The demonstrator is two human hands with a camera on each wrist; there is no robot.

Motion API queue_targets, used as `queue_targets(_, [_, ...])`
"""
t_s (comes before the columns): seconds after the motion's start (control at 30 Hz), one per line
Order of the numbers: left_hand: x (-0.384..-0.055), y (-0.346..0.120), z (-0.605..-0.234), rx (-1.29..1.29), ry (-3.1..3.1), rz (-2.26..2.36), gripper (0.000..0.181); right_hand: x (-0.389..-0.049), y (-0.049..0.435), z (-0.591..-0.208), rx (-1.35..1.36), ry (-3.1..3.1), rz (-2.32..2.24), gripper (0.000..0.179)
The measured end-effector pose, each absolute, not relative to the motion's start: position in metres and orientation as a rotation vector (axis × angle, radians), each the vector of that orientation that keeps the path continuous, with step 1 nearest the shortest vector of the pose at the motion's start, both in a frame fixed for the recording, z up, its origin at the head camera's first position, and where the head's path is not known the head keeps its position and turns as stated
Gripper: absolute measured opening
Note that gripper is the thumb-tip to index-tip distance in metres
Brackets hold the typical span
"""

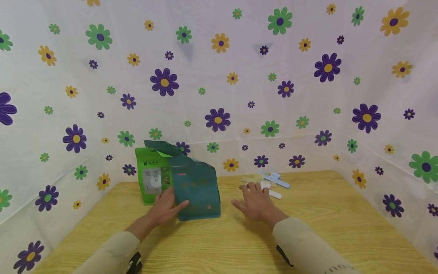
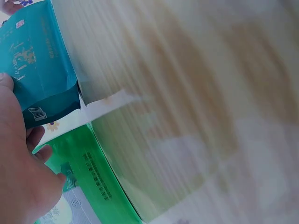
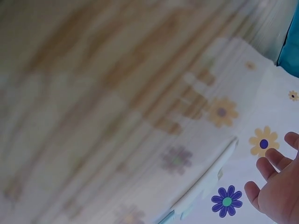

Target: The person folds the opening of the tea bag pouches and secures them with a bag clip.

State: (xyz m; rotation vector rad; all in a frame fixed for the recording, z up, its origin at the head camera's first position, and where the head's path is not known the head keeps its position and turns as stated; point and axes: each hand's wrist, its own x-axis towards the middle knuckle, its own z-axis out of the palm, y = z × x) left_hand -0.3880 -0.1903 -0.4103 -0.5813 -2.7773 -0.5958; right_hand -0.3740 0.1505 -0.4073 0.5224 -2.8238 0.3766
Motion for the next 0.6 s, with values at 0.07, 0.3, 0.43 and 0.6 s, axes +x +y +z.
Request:
queue_targets(0.07, [-0.387,-0.186,-0.410,-0.581,-2.790,-0.596,0.088,-0.374,0.149,-0.408,0.522,-2.824,0.381,0.061])
queue_targets(0.3, [-0.386,-0.170,-0.408,-0.600,-2.805,-0.588,0.087,-0.374,0.145,-0.408,0.536,-2.820,0.385,0.060])
queue_targets(0.43, [-0.387,-0.161,-0.410,-0.639,-2.769,-0.595,0.083,-0.373,0.143,-0.408,0.556,-2.809,0.387,0.062])
queue_targets(0.6, [-0.387,-0.151,-0.410,-0.680,-2.735,-0.603,0.083,-0.371,0.142,-0.406,0.564,-2.811,0.373,0.065])
